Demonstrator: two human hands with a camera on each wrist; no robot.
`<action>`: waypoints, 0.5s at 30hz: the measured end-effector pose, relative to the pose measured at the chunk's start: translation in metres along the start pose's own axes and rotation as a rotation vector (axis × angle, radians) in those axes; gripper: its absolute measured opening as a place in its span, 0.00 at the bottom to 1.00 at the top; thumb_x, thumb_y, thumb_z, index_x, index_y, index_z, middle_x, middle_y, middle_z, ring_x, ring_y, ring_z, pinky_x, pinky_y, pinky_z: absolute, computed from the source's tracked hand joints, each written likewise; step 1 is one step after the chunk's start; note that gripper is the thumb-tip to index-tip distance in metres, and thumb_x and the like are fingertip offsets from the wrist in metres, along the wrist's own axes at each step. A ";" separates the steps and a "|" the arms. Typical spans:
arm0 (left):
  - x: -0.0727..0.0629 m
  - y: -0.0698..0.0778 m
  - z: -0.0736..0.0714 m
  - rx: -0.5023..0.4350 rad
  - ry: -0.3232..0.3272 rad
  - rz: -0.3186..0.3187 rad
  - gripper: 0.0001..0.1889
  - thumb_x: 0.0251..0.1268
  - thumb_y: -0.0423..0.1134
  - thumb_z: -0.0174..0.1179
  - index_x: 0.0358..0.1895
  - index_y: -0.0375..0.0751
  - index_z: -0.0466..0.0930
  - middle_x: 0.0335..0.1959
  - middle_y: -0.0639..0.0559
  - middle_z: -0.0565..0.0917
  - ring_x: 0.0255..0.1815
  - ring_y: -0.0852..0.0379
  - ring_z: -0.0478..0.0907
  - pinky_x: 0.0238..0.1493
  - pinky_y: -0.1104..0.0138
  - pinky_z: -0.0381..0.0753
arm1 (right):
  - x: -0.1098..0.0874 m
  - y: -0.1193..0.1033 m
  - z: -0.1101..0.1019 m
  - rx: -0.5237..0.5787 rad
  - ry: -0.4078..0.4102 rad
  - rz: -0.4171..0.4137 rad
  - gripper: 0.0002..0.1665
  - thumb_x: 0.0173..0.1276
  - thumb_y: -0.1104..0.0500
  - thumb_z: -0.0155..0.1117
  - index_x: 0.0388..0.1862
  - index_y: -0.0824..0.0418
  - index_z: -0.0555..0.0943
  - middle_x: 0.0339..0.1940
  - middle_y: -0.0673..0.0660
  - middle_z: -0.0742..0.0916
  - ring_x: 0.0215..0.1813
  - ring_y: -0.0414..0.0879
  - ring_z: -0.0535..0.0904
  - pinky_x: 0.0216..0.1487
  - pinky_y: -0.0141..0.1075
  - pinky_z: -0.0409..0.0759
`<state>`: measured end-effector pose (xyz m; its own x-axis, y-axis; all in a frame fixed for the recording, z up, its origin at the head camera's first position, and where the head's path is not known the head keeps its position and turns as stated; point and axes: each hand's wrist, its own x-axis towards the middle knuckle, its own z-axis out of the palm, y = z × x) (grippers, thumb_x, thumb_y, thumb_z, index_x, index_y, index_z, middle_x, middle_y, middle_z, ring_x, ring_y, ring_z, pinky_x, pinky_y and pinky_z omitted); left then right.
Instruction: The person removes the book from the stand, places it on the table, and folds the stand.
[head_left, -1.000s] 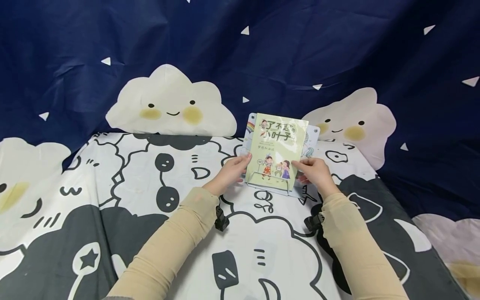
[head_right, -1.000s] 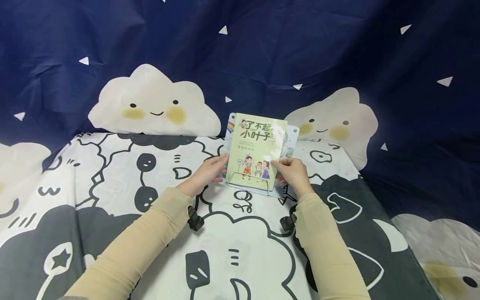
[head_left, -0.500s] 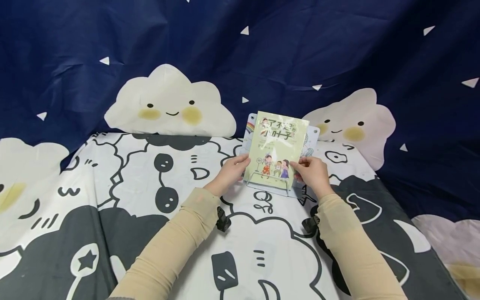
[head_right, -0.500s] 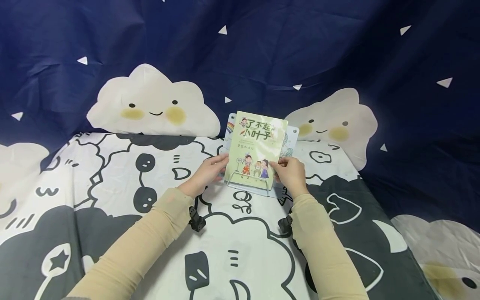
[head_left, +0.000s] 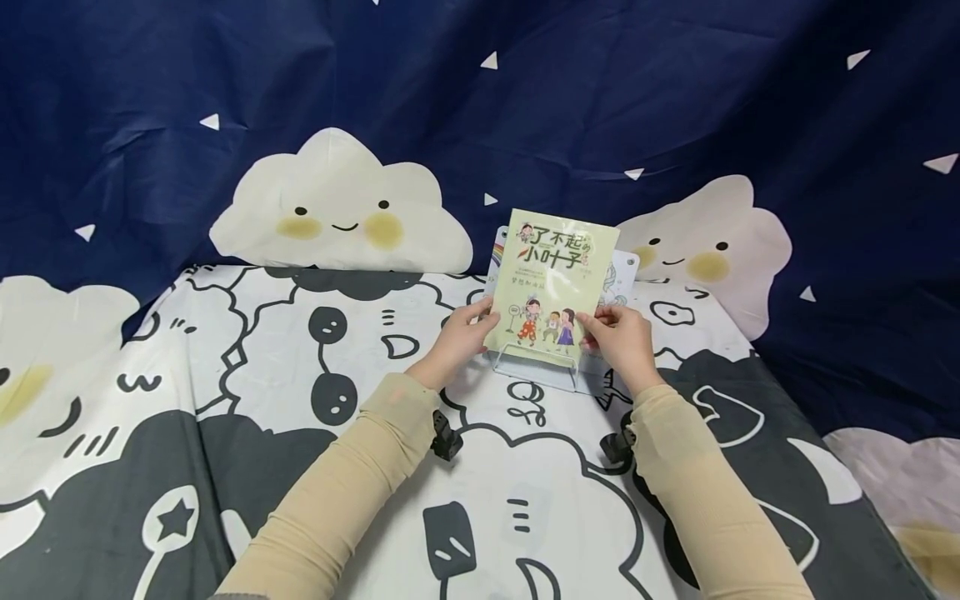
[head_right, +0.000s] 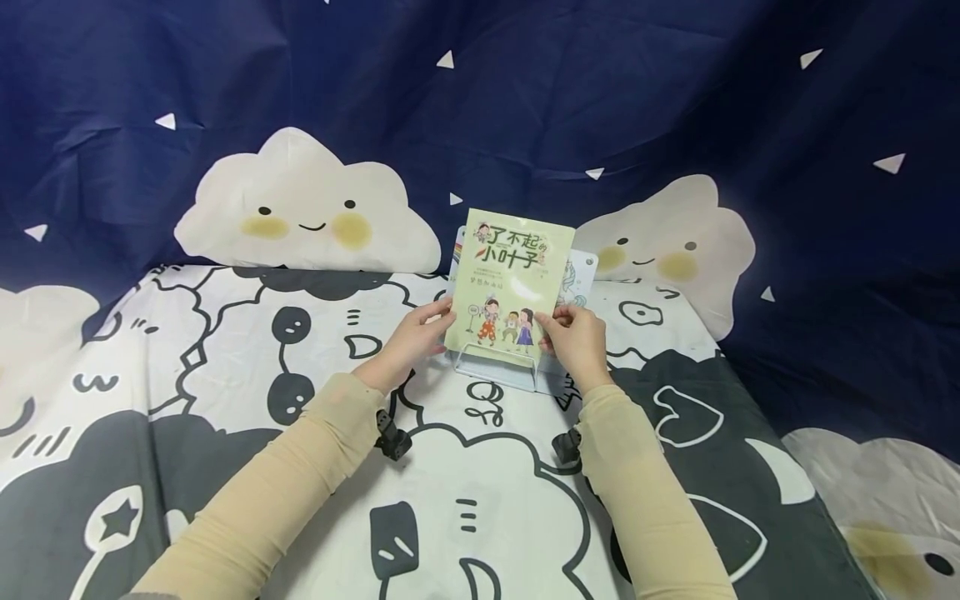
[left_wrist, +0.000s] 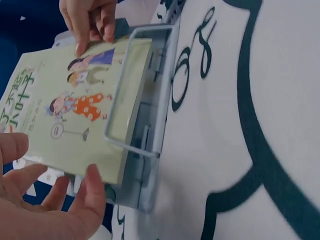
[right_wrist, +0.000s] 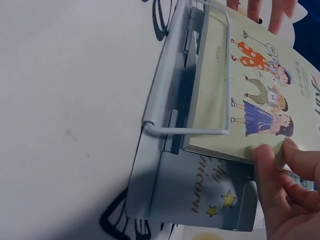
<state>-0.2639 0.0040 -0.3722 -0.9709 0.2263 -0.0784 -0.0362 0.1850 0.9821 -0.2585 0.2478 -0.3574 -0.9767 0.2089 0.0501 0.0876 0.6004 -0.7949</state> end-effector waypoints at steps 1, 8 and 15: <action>0.000 0.001 0.000 0.002 0.005 0.004 0.28 0.77 0.46 0.50 0.77 0.49 0.59 0.73 0.47 0.66 0.75 0.49 0.62 0.63 0.55 0.78 | 0.000 -0.001 0.000 0.006 0.007 -0.007 0.20 0.73 0.52 0.63 0.49 0.69 0.79 0.39 0.59 0.82 0.25 0.35 0.83 0.37 0.34 0.87; -0.002 0.007 0.002 -0.014 0.052 0.003 0.28 0.77 0.46 0.52 0.77 0.53 0.60 0.73 0.47 0.67 0.67 0.48 0.72 0.61 0.57 0.80 | 0.001 -0.009 -0.003 0.036 0.038 -0.033 0.21 0.72 0.52 0.64 0.50 0.69 0.79 0.39 0.58 0.81 0.27 0.36 0.83 0.40 0.37 0.88; -0.005 0.017 0.001 0.008 0.126 0.060 0.28 0.75 0.45 0.54 0.75 0.52 0.64 0.74 0.45 0.65 0.70 0.46 0.70 0.64 0.55 0.76 | -0.002 -0.020 -0.007 0.100 0.056 -0.046 0.22 0.71 0.51 0.64 0.50 0.70 0.79 0.37 0.55 0.80 0.24 0.32 0.82 0.37 0.33 0.87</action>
<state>-0.2590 0.0069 -0.3552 -0.9933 0.1158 0.0030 0.0243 0.1828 0.9828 -0.2568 0.2412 -0.3377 -0.9663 0.2280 0.1194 0.0205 0.5308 -0.8472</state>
